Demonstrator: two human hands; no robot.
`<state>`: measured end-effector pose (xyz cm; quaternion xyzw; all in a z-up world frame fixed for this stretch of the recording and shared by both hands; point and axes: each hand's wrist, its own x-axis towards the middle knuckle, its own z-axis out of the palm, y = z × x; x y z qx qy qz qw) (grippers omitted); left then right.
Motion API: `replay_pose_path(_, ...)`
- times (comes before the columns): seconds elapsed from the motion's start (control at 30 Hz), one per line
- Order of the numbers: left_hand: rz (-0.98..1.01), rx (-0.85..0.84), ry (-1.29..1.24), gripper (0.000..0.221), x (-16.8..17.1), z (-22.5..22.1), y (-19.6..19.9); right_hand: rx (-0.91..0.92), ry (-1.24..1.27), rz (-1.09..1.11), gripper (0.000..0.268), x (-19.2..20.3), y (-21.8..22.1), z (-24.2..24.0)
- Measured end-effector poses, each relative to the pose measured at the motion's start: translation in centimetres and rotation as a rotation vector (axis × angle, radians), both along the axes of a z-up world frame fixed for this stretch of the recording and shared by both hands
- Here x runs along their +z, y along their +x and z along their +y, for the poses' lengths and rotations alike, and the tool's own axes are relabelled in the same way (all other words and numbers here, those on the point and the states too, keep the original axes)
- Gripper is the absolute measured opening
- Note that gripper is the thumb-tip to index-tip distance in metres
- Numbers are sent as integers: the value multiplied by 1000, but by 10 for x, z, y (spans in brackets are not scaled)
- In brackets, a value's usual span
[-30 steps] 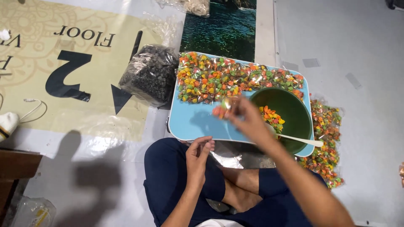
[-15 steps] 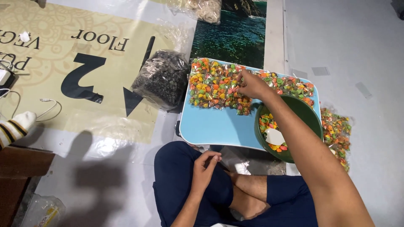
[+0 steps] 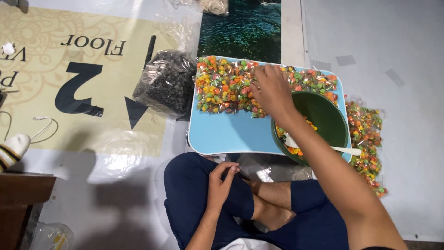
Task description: A person manually packages colorful snacks into small plastic bags using a spoon and hands while sitting on the floor.
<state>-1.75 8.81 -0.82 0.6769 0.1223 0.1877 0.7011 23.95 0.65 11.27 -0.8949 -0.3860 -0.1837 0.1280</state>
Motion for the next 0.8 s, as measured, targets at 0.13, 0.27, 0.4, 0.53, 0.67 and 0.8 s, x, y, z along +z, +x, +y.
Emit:
replay_pose_path(0.13,-14,-10,-5,13,-4,-3,1,319,271,163,4,22,-106,-43)
replay_pose_path(0.27,8,-17,18,13,-3,-6,2,215,157,793,11,-55,-168,-91)
replay_pose_path(0.4,26,-22,10,15,-1,-11,5,-71,-91,649,9,-175,-164,-134)
replay_pose_path(0.53,46,-21,54,15,2,-15,6,-253,-242,595,34,-304,-136,-167)
replay_pose_path(0.67,35,-27,114,15,0,-19,8,-349,-340,559,64,-374,-121,-166)
replay_pose_path(0.8,45,-26,190,16,1,-20,7,-395,-277,425,56,-382,-121,-155)
